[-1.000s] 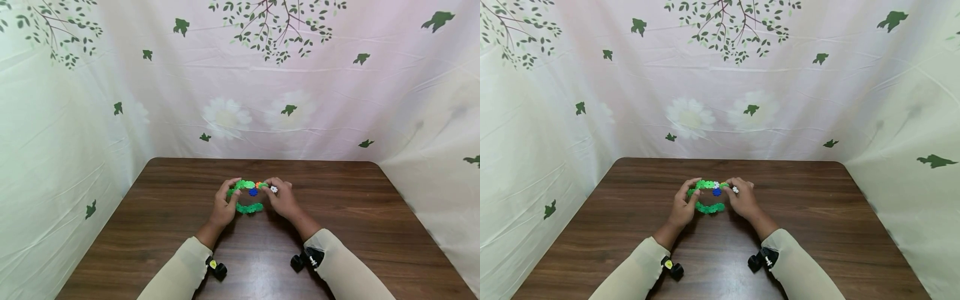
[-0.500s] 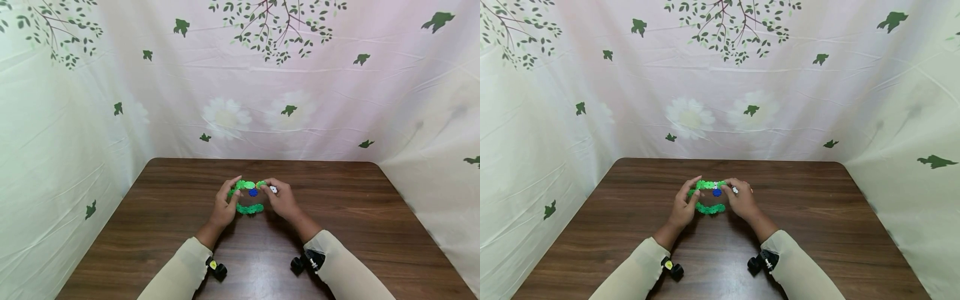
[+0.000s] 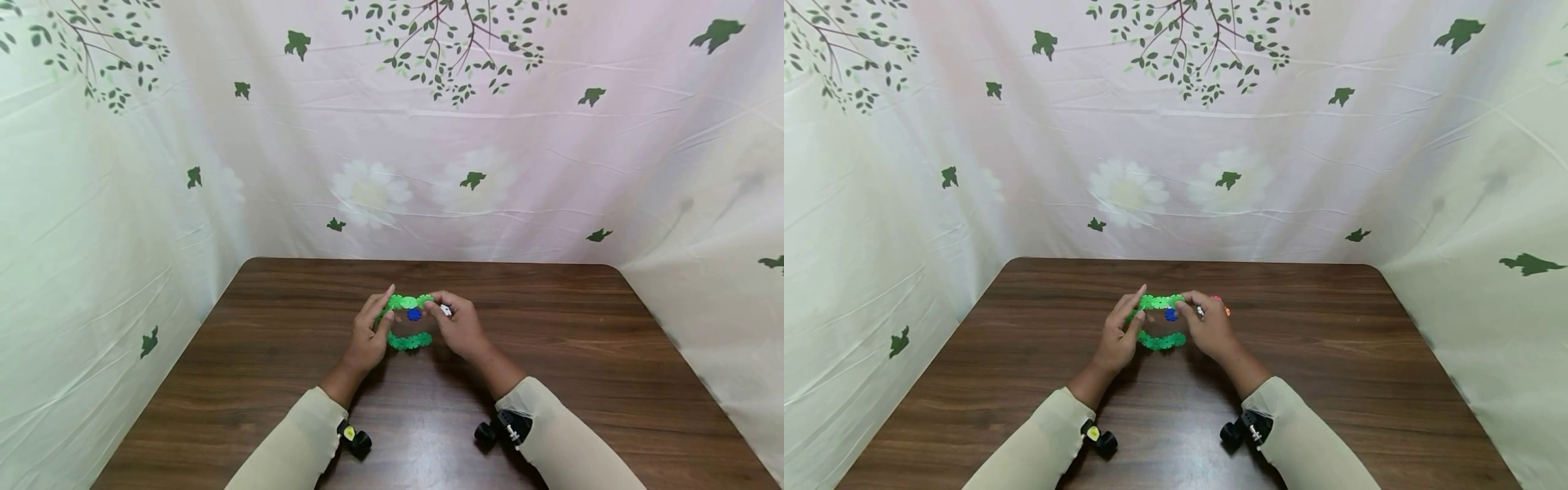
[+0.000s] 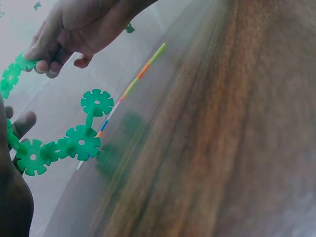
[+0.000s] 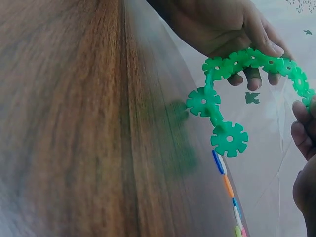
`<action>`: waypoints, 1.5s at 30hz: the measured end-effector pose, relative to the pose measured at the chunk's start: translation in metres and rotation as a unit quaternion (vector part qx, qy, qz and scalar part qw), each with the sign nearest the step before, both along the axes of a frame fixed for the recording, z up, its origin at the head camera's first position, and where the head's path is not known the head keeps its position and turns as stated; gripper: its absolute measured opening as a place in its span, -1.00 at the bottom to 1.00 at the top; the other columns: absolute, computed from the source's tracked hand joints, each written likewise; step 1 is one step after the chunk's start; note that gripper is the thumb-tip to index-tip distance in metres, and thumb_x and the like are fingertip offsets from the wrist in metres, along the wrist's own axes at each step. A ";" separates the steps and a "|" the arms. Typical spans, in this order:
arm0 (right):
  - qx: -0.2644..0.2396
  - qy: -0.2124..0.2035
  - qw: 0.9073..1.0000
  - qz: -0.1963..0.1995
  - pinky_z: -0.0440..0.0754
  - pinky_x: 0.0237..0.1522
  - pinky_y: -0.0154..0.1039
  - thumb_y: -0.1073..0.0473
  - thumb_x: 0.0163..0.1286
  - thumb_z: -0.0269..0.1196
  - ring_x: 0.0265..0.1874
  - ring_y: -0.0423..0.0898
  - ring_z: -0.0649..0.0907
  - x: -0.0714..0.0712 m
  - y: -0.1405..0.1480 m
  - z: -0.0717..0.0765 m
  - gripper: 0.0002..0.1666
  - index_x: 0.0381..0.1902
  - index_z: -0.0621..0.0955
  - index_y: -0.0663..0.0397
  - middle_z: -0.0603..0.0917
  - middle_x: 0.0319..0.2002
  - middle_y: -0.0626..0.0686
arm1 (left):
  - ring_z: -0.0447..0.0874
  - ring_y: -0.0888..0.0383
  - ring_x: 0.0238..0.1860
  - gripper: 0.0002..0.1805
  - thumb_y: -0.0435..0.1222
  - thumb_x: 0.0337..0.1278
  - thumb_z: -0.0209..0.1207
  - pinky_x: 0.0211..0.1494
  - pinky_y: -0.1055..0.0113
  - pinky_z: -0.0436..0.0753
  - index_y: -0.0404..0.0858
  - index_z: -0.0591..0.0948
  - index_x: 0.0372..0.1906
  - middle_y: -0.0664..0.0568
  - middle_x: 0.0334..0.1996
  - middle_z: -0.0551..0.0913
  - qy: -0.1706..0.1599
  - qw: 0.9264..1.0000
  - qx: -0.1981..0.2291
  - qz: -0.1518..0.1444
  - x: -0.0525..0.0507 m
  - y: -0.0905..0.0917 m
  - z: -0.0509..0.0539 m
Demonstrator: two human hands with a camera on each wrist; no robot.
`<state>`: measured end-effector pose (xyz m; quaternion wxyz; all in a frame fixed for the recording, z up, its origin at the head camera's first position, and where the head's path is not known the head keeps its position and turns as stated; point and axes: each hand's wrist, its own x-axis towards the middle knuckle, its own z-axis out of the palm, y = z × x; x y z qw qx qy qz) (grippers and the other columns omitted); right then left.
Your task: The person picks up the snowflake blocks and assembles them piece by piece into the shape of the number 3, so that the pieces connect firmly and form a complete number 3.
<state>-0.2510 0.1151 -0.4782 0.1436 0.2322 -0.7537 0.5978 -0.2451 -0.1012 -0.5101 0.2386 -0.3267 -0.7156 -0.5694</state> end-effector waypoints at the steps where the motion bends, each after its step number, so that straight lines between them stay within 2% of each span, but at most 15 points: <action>1: 0.002 0.002 1.000 -0.001 0.82 -0.14 -0.20 0.35 0.59 0.31 -0.20 -0.13 0.77 0.001 0.000 0.001 -0.88 -0.17 0.76 0.30 0.79 -0.29 0.35 | 0.75 -0.22 -0.15 -0.43 -0.60 0.60 0.02 -0.02 0.09 0.79 -0.48 0.38 0.60 -0.36 0.17 0.62 0.002 1.000 -0.001 -0.001 0.000 0.000 0.000; 4: 0.012 0.008 1.000 -0.008 0.76 -0.15 -0.27 0.34 0.58 0.33 -0.22 -0.14 0.76 0.002 -0.001 0.001 -0.87 -0.19 0.78 0.27 0.82 -0.32 0.27 | 0.75 -0.27 -0.15 -0.42 -0.61 0.59 0.04 0.00 0.22 0.78 -0.50 0.37 0.60 -0.36 0.15 0.63 0.006 1.000 0.001 -0.001 0.000 0.001 0.000; 7: 0.010 0.010 1.000 -0.012 0.68 -0.15 -0.39 0.35 0.57 0.33 -0.26 -0.11 0.77 0.002 -0.002 0.000 -0.87 -0.21 0.79 0.28 0.82 -0.35 0.28 | 0.76 -0.28 -0.13 -0.41 -0.64 0.54 0.06 0.03 0.29 0.77 -0.52 0.37 0.59 -0.35 0.14 0.64 0.022 1.000 -0.005 0.006 0.001 0.002 0.001; 12: 0.004 0.003 1.000 -0.022 0.67 -0.14 -0.47 0.35 0.55 0.35 -0.26 -0.31 0.73 0.003 -0.003 0.000 -0.86 -0.25 0.79 0.31 0.81 -0.35 0.33 | 0.77 -0.22 -0.12 -0.39 -0.70 0.46 0.09 0.06 0.29 0.80 -0.57 0.39 0.56 -0.36 0.14 0.65 0.044 0.999 -0.015 0.014 0.001 0.003 0.001; 16: -0.005 0.007 1.000 -0.021 0.68 -0.17 -0.51 0.39 0.53 0.35 -0.26 -0.39 0.69 0.004 -0.004 -0.001 -0.86 -0.27 0.78 0.38 0.78 -0.37 0.39 | 0.76 -0.13 -0.05 -0.41 -0.67 0.47 0.11 0.12 0.33 0.77 -0.61 0.38 0.54 -0.37 0.18 0.65 0.026 0.999 -0.016 0.011 0.002 0.003 0.001; 19: -0.010 0.022 0.999 -0.023 0.67 -0.18 -0.54 0.43 0.51 0.35 -0.26 -0.41 0.69 0.004 -0.004 -0.002 -0.87 -0.26 0.79 0.40 0.78 -0.41 0.38 | 0.75 -0.14 0.02 -0.41 -0.64 0.51 0.10 0.17 0.34 0.74 -0.58 0.37 0.56 -0.37 0.22 0.65 0.011 1.000 -0.017 0.006 0.003 0.003 0.001; 22: -0.006 0.035 0.999 -0.035 0.64 -0.18 -0.58 0.44 0.48 0.37 -0.28 -0.43 0.69 0.003 -0.004 -0.003 -0.89 -0.27 0.80 0.39 0.80 -0.44 0.34 | 0.74 -0.04 0.03 -0.41 -0.62 0.54 0.08 0.16 0.31 0.74 -0.54 0.36 0.58 -0.38 0.23 0.65 0.009 1.000 -0.022 -0.001 0.004 0.003 0.002; 26: 0.001 0.024 0.999 -0.038 0.65 -0.21 -0.56 0.42 0.48 0.38 -0.28 -0.42 0.70 0.003 -0.003 -0.003 -0.89 -0.27 0.81 0.37 0.81 -0.44 0.31 | 0.70 0.14 0.00 -0.41 -0.62 0.56 0.07 0.12 0.31 0.74 -0.55 0.34 0.59 -0.38 0.20 0.64 0.006 1.000 -0.022 -0.009 0.004 0.004 0.002; 28: 0.007 0.019 0.999 -0.039 0.66 -0.21 -0.54 0.41 0.49 0.38 -0.27 -0.41 0.71 0.003 -0.002 -0.003 -0.88 -0.28 0.81 0.35 0.82 -0.44 0.30 | 0.71 0.08 -0.02 -0.42 -0.62 0.55 0.07 0.11 0.33 0.74 -0.57 0.35 0.58 -0.37 0.20 0.65 0.007 1.000 -0.024 -0.010 0.004 0.004 0.002; 33: 0.016 0.022 0.999 -0.046 0.70 -0.16 -0.50 0.40 0.49 0.38 -0.23 -0.41 0.73 0.004 -0.001 -0.002 -0.87 -0.29 0.83 0.31 0.83 -0.44 0.25 | 0.71 -0.24 -0.04 -0.43 -0.61 0.55 0.08 0.14 0.37 0.72 -0.57 0.36 0.57 -0.35 0.22 0.64 0.008 0.999 -0.028 -0.018 0.004 0.005 0.002; 37: 0.012 0.021 0.999 -0.041 0.69 -0.17 -0.53 0.43 0.48 0.38 -0.23 -0.44 0.73 0.005 -0.001 0.000 -0.88 -0.29 0.82 0.35 0.82 -0.44 0.30 | 0.71 -0.22 0.00 -0.40 -0.63 0.53 0.09 0.13 0.37 0.72 -0.56 0.35 0.58 -0.36 0.23 0.64 0.016 0.999 -0.029 -0.008 0.003 0.005 0.001; 42: 0.006 -0.011 1.000 -0.029 0.68 -0.16 -0.53 0.42 0.48 0.37 -0.23 -0.43 0.74 0.003 -0.001 0.001 -0.89 -0.26 0.80 0.37 0.82 -0.39 0.38 | 0.71 -0.16 0.08 -0.39 -0.70 0.42 0.14 0.08 0.34 0.67 -0.63 0.38 0.53 -0.38 0.22 0.65 0.038 0.999 -0.021 0.018 0.002 0.006 0.001; 45: 0.007 -0.030 0.999 -0.028 0.68 -0.10 -0.50 0.39 0.46 0.41 -0.20 -0.41 0.73 0.002 -0.001 0.000 -0.92 -0.23 0.81 0.33 0.84 -0.33 0.35 | 0.71 -0.20 0.09 -0.38 -0.72 0.39 0.15 0.11 0.32 0.67 -0.63 0.40 0.52 -0.37 0.21 0.65 0.043 0.999 -0.016 0.022 0.002 0.006 0.001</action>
